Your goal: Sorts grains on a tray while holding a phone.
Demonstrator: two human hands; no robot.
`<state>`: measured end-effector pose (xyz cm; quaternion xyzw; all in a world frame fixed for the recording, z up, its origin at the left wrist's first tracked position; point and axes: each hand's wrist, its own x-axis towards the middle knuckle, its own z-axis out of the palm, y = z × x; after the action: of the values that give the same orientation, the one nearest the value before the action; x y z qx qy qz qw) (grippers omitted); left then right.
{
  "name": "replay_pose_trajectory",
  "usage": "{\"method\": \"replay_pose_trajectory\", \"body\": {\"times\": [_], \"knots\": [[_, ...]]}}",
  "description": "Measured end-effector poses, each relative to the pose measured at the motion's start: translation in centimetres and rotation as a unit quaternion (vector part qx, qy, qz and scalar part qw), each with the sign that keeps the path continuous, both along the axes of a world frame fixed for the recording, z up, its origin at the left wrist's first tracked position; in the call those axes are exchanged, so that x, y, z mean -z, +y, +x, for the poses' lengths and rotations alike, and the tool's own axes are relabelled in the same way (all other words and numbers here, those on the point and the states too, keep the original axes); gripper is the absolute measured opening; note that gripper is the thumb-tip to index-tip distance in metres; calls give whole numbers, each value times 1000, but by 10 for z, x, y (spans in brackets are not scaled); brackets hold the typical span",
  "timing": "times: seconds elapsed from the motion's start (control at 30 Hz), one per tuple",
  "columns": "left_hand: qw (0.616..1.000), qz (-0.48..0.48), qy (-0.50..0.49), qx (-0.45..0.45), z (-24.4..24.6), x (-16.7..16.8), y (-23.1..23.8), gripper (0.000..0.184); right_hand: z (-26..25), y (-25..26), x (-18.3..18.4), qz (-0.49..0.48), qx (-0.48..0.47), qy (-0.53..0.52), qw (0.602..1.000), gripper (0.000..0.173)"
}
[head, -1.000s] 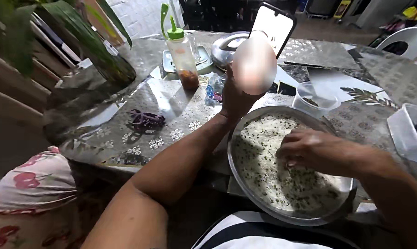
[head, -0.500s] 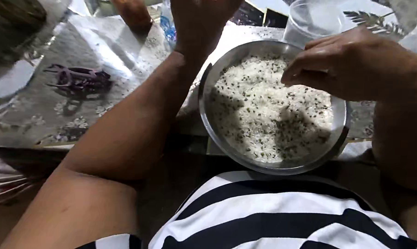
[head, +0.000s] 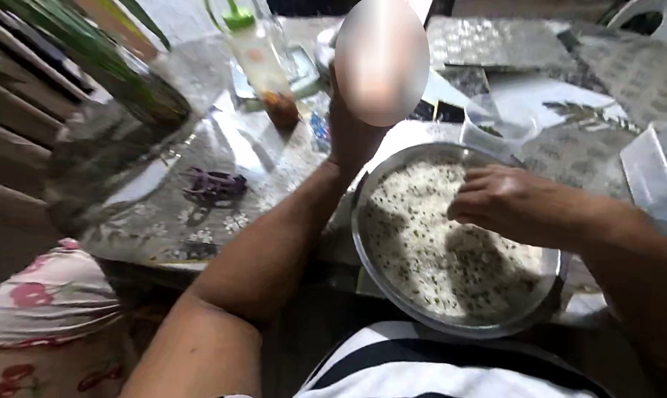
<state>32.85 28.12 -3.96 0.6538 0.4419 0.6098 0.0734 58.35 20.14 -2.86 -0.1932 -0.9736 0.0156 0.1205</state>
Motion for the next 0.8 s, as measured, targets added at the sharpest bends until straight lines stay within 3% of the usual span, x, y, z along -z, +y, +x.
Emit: {"method": "replay_pose_trajectory", "body": {"times": [0.6,0.7,0.8], "knots": [[998,-22,-42,31,6,2,-6,88,10,-7,-6,-12,22,-13,1000,30],[999,-13,-42,26,7,2,-5,89,23,1,-19,12,77,25,997,26],[999,-25,-38,24,8,2,-7,90,40,18,-25,74,196,72,975,24]]}}
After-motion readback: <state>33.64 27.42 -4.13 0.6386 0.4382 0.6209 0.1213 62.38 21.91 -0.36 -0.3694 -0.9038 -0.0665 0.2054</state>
